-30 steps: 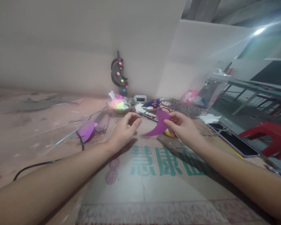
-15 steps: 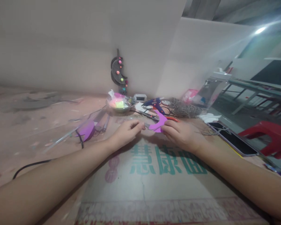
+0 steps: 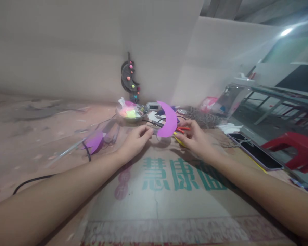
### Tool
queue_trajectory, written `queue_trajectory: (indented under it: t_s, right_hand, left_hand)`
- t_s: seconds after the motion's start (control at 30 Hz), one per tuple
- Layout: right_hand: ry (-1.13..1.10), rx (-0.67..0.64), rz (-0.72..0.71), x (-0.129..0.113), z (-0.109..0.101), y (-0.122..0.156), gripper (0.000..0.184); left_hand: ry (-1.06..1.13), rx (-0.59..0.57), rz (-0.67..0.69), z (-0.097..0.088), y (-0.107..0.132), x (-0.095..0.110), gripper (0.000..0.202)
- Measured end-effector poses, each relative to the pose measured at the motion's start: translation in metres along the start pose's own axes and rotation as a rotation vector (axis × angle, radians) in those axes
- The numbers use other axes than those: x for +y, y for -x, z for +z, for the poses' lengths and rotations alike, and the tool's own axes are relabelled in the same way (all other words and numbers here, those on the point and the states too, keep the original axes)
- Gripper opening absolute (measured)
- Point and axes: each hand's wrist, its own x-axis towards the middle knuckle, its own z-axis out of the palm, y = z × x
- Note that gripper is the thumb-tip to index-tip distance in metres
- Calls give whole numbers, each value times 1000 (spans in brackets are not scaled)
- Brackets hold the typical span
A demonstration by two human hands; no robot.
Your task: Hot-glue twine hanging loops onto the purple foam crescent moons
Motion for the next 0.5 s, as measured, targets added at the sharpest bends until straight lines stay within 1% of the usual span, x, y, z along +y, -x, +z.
queue_trajectory:
  t_s: [0.07, 0.1, 0.17, 0.23, 0.3, 0.4, 0.47, 0.5]
  right_hand:
    - [-102, -131, 114, -2, 1, -2, 41]
    - [-109, -197, 154, -5, 1, -2, 40]
    - [-71, -331, 198, -12, 1, -1, 33]
    - [-7, -462, 195, -23, 0, 3, 25]
    - [49, -579, 138, -38, -1, 11, 21]
    - [55, -753, -23, -61, -4, 26, 20]
    - [66, -812, -133, -73, -7, 33, 20]
    - [102, -804, -185, -76, -9, 35, 20]
  left_hand:
    - [-3, 34, 8, -1, 0, 1, 27]
    - [-5, 50, 15, -1, 0, 2, 27]
    - [-9, 83, 25, -2, 0, 3, 28]
    - [3, 116, 30, -2, -2, 2, 29]
    - [37, 159, 26, -3, -4, -2, 29]
    - [80, 237, 16, -3, -7, -7, 29]
    - [87, 262, 17, -4, -8, -9, 29]
    - [88, 260, 17, -4, -8, -9, 29]
